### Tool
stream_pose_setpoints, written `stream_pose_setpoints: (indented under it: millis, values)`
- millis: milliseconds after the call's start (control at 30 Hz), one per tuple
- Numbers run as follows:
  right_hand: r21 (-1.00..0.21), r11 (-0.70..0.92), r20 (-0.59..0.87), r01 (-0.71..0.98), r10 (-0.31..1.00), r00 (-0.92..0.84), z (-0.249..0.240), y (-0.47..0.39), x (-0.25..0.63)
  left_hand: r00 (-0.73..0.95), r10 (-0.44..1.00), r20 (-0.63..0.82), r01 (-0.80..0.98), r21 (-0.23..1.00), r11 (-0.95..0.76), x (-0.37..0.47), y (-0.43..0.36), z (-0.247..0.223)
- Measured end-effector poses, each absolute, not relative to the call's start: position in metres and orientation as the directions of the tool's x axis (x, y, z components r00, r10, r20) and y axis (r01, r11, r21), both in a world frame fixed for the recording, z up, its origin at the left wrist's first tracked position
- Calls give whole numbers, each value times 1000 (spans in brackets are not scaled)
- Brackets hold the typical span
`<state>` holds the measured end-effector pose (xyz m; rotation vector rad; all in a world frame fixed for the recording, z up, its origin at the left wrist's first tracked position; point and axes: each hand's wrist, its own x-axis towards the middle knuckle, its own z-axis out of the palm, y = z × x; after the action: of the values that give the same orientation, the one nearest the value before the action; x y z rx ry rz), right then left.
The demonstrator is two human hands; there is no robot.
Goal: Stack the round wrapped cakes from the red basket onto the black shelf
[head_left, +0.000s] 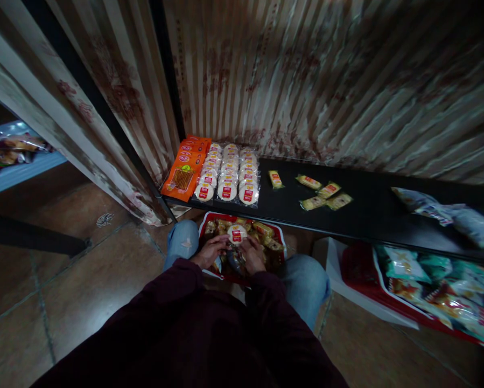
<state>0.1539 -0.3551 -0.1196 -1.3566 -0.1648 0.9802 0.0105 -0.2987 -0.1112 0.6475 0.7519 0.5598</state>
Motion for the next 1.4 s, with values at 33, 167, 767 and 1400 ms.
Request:
stream_pose_setpoints:
  millis: [33, 167, 767, 1400]
  values:
    - [-857, -106, -435, -505, 674, 596, -122, -357, 154, 610, 663, -434, -233, 702, 673, 10, -299, -112]
    - [-840, -128, -451, -527, 705, 547, -130, -365, 150, 596, 684, -422, -259, 705, 660, 9, -301, -120]
    - [-838, -142, -433, -527, 761, 484, -136, -381, 136, 525, 748, -405, -25, 872, 490, 6, -309, -124]
    - [-936, -108, 61, 334, 887, 458, -111, -383, 105, 482, 717, -504, -254, 702, 665, 10, -313, -116]
